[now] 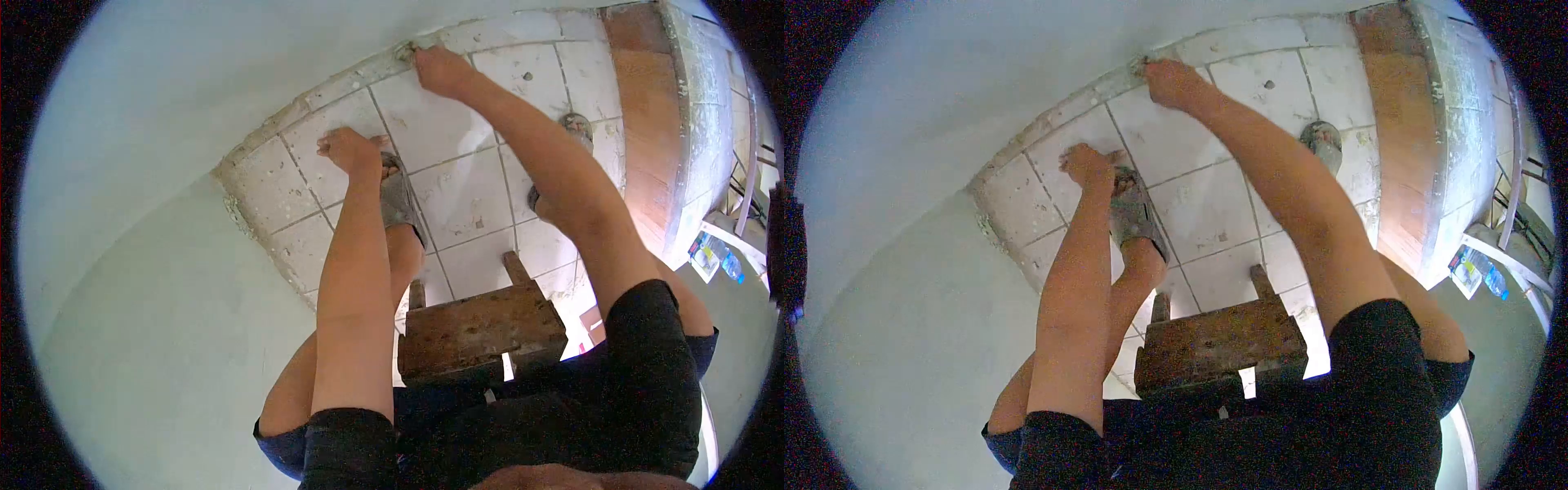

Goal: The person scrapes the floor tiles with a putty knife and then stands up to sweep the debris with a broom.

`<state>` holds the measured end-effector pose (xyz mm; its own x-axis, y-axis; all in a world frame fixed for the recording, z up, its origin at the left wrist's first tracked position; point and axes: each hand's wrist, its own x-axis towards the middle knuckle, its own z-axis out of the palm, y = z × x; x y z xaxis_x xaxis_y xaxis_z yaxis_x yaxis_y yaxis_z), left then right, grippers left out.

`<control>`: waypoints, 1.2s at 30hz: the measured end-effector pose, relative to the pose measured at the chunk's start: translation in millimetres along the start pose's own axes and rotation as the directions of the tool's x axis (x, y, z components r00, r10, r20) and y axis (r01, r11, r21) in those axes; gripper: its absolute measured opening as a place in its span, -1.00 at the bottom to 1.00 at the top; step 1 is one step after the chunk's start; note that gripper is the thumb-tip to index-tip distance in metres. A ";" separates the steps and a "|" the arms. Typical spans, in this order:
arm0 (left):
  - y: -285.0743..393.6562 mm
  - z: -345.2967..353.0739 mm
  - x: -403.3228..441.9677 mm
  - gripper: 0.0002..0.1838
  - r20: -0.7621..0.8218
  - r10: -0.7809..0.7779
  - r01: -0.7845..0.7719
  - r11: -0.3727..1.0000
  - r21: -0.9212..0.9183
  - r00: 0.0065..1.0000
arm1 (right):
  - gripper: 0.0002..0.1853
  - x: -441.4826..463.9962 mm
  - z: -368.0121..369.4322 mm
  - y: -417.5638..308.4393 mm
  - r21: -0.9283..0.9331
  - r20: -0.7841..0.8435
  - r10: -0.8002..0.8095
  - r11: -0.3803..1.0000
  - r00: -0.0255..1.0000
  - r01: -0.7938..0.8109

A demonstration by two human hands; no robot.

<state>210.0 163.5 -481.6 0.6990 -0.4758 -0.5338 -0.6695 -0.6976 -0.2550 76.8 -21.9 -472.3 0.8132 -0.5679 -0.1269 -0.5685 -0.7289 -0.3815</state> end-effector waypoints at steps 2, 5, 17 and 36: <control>-0.9 3.5 -2.5 0.32 0.009 0.007 -0.007 1.000 -0.010 1.000 | -0.80 -13.5 0.0 4.4 0.022 0.076 -0.014 1.000 0.997 0.013; 0.8 16.3 9.8 0.25 -0.026 0.000 0.000 1.000 0.006 1.000 | -0.79 -25.2 -12.9 19.1 -0.004 0.240 0.040 0.999 0.970 -0.040; -0.2 -2.3 -2.0 0.12 -0.011 -0.033 0.032 0.997 -0.067 0.999 | -0.79 7.5 -2.8 -66.5 0.010 0.290 -0.075 0.997 0.954 0.075; 0.8 11.9 5.0 0.14 -0.094 -0.005 0.002 0.999 -0.032 0.996 | -0.78 32.8 9.7 -105.3 -0.007 0.274 -0.100 0.994 0.956 0.106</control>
<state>210.0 167.0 -494.1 0.7232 -0.5202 -0.4543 -0.6594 -0.7158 -0.2300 164.6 39.9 -445.2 0.8686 -0.3655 -0.3345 -0.4801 -0.7877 -0.3861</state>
